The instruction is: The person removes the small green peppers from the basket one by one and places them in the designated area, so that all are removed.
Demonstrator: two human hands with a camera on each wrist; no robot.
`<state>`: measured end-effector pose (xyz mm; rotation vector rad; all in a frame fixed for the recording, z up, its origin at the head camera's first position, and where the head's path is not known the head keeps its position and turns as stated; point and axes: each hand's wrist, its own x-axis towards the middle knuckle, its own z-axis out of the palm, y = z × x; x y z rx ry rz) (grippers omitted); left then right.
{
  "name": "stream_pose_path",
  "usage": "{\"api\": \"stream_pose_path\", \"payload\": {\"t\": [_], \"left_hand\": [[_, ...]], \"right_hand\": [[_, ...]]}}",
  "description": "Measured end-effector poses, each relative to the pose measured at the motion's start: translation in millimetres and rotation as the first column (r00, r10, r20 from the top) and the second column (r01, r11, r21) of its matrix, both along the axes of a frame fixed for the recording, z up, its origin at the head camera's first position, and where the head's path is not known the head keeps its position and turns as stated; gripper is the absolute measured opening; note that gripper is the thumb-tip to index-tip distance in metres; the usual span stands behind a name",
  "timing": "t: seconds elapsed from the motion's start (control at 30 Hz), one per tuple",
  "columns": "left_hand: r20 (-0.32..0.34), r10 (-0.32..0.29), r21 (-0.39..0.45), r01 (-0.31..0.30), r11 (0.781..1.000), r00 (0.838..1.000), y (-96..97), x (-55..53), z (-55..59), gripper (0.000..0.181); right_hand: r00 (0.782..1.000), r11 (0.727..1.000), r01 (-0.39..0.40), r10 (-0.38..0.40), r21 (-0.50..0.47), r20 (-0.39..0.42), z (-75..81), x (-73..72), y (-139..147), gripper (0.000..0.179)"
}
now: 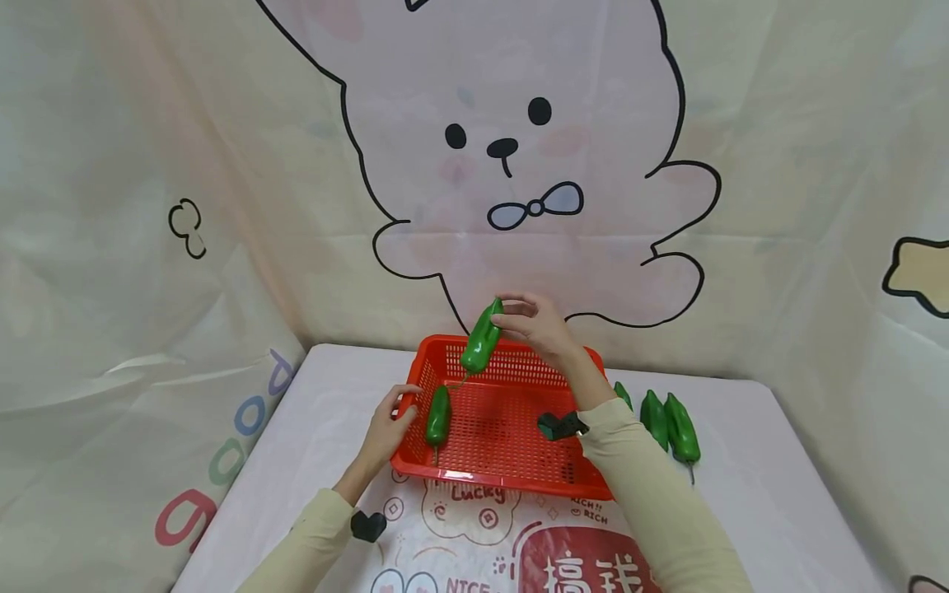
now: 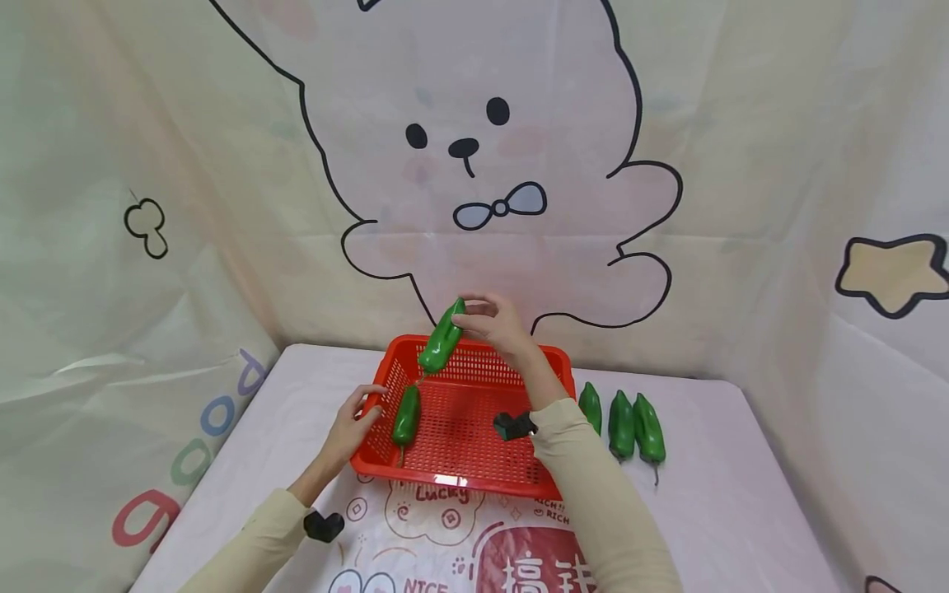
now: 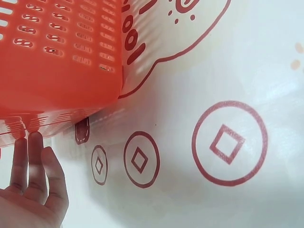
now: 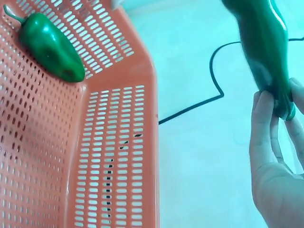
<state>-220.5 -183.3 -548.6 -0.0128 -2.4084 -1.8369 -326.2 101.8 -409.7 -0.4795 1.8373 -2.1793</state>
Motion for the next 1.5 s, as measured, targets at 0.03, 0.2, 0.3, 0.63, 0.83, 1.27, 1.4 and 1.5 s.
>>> {"api": "stream_pose_path", "payload": {"t": [0.03, 0.2, 0.3, 0.63, 0.83, 1.27, 1.4, 1.5], "left_hand": [[0.003, -0.001, 0.003, 0.001, 1.0, 1.0, 0.8, 0.8, 2.3, 0.03], [0.02, -0.026, 0.013, 0.025, 1.0, 0.999, 5.7, 10.8, 24.6, 0.03], [0.022, -0.038, 0.008, 0.038, 0.999, 0.999, 7.5, 17.2, 36.3, 0.03], [0.022, -0.046, 0.013, 0.046, 0.999, 0.999, 8.1, 21.7, 40.5, 0.031], [0.021, -0.042, 0.0, 0.042, 0.999, 0.999, 8.5, 21.8, 40.5, 0.032], [0.022, -0.046, -0.006, 0.046, 0.999, 0.999, 8.9, 21.8, 41.7, 0.032], [0.02, -0.047, -0.008, 0.047, 0.999, 0.999, 8.9, 22.2, 42.5, 0.032], [0.013, -0.047, -0.003, 0.047, 0.999, 0.999, 9.1, 21.9, 41.5, 0.032]], "right_hand": [[1.0, 1.0, 0.002, -0.002, 0.006, 0.0, 0.8, 0.7, 3, 0.047], [1.0, 0.999, 0.004, -0.004, 0.032, -0.011, 1.7, 3.6, 17, 0.047], [1.0, 0.999, -0.005, 0.006, 0.039, -0.027, 2.8, 5.7, 25, 0.048], [0.997, 0.999, -0.014, 0.018, 0.052, -0.077, 12.4, 19.1, 54, 0.047], [0.987, 0.998, 0.009, 0.001, 0.063, -0.163, 11.8, 26.4, 76, 0.046], [0.976, 0.987, 0.115, -0.091, 0.11, -0.198, -7.4, 40.9, 120, 0.046], [0.975, 0.981, 0.141, -0.115, 0.135, -0.19, -15.3, 44.9, 133, 0.046], [0.975, 0.976, 0.151, -0.121, 0.156, -0.188, -20.8, 49.1, 144, 0.045]]}}
